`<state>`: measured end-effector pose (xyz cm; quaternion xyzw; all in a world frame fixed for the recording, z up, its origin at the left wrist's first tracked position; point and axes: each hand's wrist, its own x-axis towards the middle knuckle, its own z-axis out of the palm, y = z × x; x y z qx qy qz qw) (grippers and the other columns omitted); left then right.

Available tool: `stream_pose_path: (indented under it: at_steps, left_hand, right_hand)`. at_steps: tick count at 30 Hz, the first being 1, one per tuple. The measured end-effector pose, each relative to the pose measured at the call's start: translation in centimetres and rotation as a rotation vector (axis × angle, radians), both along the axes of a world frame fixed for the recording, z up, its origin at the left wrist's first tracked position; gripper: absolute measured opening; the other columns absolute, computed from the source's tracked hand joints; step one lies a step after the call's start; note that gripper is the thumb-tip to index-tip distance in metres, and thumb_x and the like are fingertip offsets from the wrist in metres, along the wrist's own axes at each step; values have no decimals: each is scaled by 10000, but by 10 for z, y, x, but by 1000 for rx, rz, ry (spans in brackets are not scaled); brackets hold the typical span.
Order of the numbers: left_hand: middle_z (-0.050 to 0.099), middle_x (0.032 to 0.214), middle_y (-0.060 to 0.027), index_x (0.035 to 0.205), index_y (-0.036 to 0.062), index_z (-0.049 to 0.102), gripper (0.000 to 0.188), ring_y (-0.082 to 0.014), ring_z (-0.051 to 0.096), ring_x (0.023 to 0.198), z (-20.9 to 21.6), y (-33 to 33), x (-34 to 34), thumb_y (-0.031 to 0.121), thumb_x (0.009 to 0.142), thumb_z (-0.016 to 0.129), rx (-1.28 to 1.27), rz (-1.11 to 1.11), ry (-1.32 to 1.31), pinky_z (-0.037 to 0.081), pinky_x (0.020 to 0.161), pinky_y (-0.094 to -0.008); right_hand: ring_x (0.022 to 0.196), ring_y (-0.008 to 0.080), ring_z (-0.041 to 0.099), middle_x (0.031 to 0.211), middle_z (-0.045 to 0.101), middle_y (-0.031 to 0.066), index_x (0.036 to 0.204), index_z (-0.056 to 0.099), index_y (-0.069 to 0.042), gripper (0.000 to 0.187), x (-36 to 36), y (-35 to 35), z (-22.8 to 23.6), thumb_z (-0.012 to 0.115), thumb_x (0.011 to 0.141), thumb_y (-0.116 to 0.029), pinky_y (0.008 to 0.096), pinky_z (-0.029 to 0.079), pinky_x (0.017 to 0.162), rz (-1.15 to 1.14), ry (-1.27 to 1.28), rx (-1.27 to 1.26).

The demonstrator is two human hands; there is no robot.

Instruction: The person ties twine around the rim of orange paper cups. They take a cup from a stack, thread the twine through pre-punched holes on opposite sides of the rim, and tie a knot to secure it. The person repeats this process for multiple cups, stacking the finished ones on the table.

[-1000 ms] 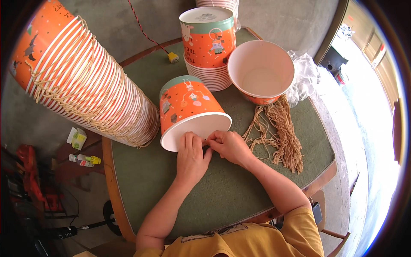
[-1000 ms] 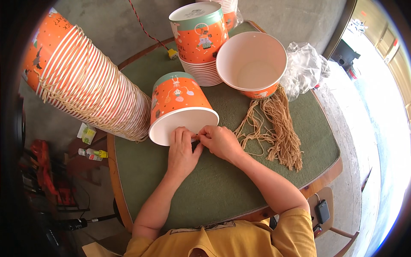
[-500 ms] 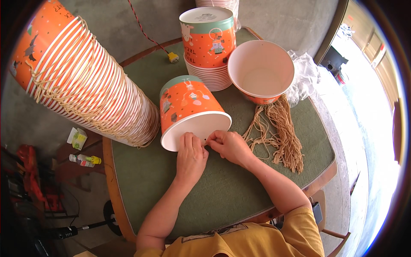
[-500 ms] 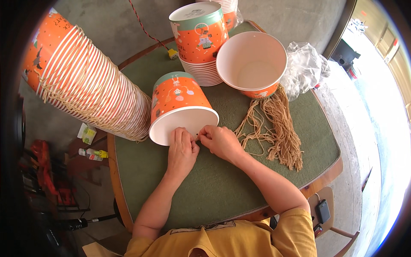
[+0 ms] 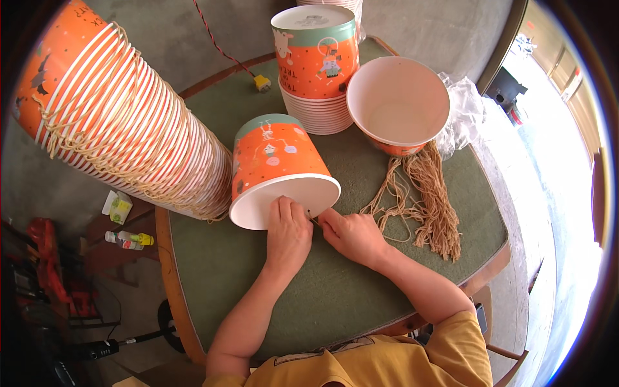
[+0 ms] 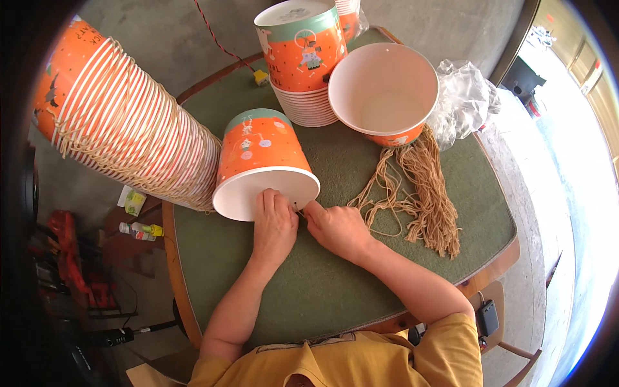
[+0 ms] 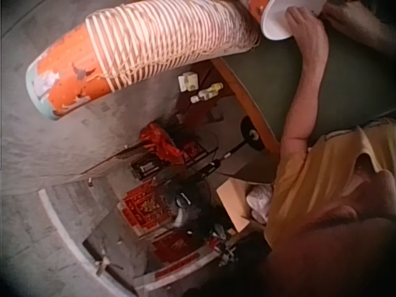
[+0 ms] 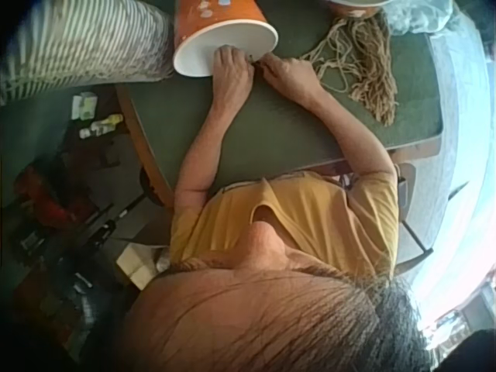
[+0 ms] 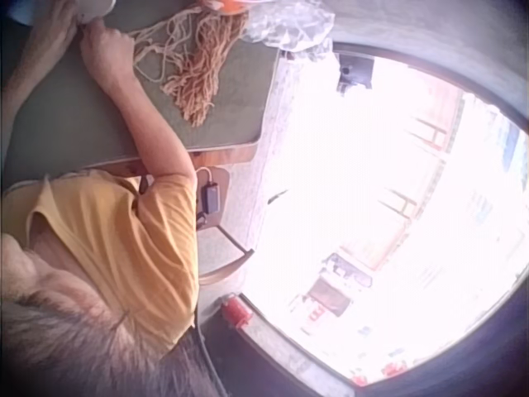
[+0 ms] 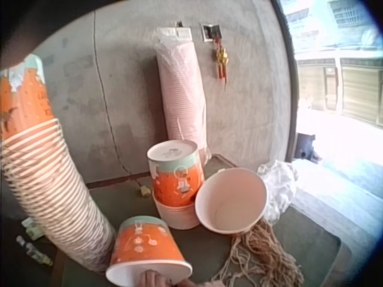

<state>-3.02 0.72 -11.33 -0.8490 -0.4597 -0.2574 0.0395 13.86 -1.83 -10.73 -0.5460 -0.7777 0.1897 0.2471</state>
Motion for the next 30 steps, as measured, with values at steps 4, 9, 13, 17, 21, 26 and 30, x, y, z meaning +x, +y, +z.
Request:
stream_pose_path:
  at_steps: [4,9,13,17,21,26,30]
  left_hand:
    - [503,972,-219,938,-66,518,239,-370,507,981,-2,0,1,10,756,655,4,21,48,441,900,-441]
    - [502,957,-223,916,-58,511,215,-366,504,962,-5,0,4,8,756,639,0,54,61,438,899,-439]
    - [503,953,-221,912,-55,511,216,-362,504,958,-6,0,5,18,757,643,11,61,45,439,898,-438]
    - [508,953,-215,908,-47,509,213,-359,506,956,-5,-2,5,25,760,644,-10,82,36,439,894,-437]
    - [512,959,-213,901,-38,505,207,-361,506,945,-3,-1,6,12,757,646,-24,89,15,443,875,-438]
    - [511,958,-211,920,-32,507,196,-377,510,936,-7,0,-1,-28,762,624,-43,60,-49,447,871,-449]
    - [521,988,-198,977,-25,514,230,-385,516,977,-13,2,-13,-58,767,603,-67,14,-194,444,891,-464]
  right_hand:
    - [536,336,636,589,624,134,967,588,-112,86,-3,-1,2,559,914,-172,468,511,500,28,-28,-1]
    - [503,338,621,564,609,123,998,557,-102,120,-5,-1,-2,556,887,-149,477,480,456,68,-55,33]
    - [513,344,627,573,616,126,1001,548,-106,117,-4,-1,-4,548,897,-159,483,480,459,84,-79,26]
    - [541,342,641,611,640,131,1031,578,-131,140,-4,-1,3,559,896,-166,480,505,489,86,-133,-33]
    - [543,353,642,611,639,139,1045,576,-141,146,-4,2,1,547,910,-189,496,511,497,89,-139,-15]
    - [577,373,650,636,649,152,1019,578,-138,136,-5,2,5,527,944,-238,516,519,540,76,-106,-16]
    - [662,388,661,696,662,176,976,607,-120,168,0,4,8,531,950,-267,513,518,595,103,30,-56]
